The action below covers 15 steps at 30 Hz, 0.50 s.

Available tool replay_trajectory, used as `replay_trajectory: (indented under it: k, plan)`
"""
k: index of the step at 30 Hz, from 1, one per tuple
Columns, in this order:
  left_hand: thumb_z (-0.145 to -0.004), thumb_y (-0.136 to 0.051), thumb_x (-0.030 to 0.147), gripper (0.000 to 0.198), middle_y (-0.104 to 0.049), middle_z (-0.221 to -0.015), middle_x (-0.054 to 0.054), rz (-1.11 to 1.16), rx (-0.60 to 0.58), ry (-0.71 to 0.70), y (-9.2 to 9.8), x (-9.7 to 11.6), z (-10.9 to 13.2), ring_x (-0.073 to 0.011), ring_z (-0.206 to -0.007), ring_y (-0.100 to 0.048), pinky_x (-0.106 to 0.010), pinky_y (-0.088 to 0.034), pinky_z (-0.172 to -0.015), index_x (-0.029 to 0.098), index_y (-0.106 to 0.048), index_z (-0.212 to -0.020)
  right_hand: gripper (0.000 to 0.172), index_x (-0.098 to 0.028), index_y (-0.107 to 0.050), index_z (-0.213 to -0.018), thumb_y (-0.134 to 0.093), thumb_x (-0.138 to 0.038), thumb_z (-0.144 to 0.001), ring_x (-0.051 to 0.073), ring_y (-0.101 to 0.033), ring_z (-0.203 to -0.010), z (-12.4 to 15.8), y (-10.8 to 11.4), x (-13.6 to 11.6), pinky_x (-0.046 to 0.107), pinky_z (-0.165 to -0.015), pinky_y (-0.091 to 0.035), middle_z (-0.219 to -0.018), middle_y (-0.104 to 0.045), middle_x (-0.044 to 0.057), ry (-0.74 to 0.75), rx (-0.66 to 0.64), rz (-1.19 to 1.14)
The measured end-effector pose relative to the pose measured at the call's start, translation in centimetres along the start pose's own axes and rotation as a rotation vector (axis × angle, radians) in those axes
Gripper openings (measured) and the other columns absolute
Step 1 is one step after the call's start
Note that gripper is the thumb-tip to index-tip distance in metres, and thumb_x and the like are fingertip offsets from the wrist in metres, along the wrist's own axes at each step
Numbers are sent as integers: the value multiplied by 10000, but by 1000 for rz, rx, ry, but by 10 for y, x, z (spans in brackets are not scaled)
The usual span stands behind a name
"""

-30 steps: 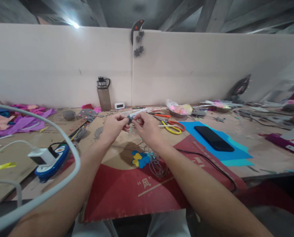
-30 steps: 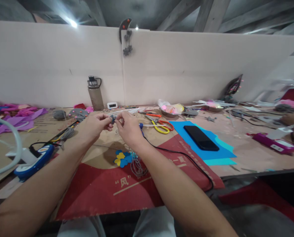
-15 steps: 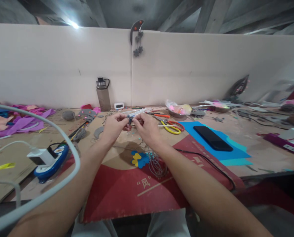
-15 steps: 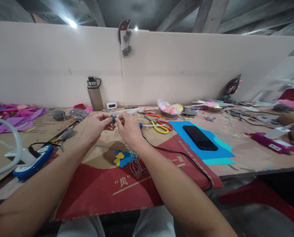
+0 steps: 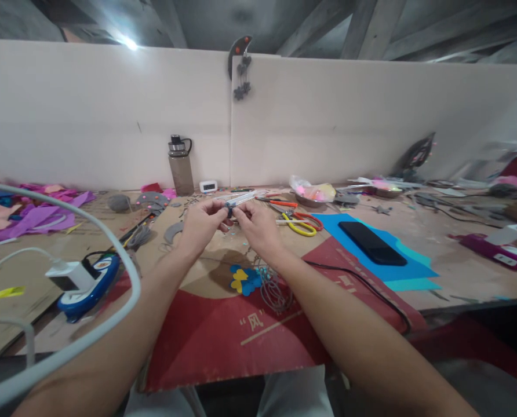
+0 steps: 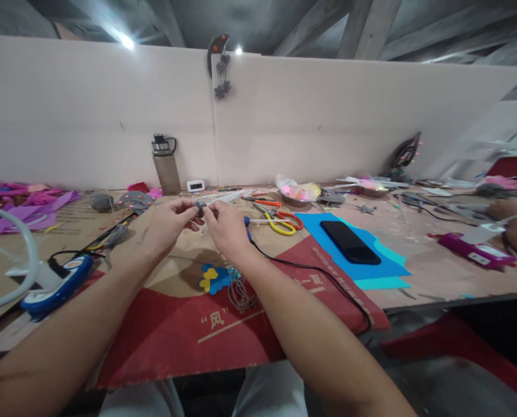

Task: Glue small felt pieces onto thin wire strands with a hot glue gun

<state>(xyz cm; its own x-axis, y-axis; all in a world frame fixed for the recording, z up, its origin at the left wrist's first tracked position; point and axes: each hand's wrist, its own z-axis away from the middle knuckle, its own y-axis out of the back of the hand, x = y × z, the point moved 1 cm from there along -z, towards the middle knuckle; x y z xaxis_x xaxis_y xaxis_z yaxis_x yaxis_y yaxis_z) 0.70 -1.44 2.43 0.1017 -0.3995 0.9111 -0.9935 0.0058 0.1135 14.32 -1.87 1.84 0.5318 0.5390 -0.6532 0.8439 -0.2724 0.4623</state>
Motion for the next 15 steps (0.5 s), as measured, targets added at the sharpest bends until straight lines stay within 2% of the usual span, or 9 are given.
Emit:
replay_trajectory:
  k: [6, 9, 11, 15]
  plan:
    - [-710, -608, 253, 181, -637, -662, -33, 11, 17, -3, 1, -1, -1, -117, -538, -602, -232, -512, -512, 113, -638, -821, 210, -171, -543, -660, -470, -288, -817, 96, -449, -553, -1, 1, 0, 232, -557, -302, -589, -526, -27, 6, 29, -1]
    - [-706, -615, 250, 166, -634, -674, -29, 35, 46, -5, 0, -3, -2, -124, -548, -616, -232, -513, -503, 117, -620, -806, 125, -176, -553, -789, -499, -289, -801, 92, -414, -505, 1, 2, -1, 232, -534, -292, -549, -472, -54, 3, 72, -11]
    - [-701, -621, 251, 163, -636, -676, -30, 43, 48, 1, 0, -2, -2, -131, -552, -623, -235, -516, -500, 119, -612, -798, 136, -183, -551, -884, -519, -277, -791, 92, -381, -475, 2, 3, -2, 234, -520, -281, -523, -426, -73, 16, 93, -4]
    - [-689, -636, 250, 169, -640, -669, -32, 45, 50, 14, -1, 0, -1, -135, -557, -628, -244, -527, -515, 123, -610, -797, 102, -195, -593, -826, -527, -265, -791, 110, -428, -540, 2, 3, -2, 242, -562, -311, -590, -506, -34, 90, 65, 49]
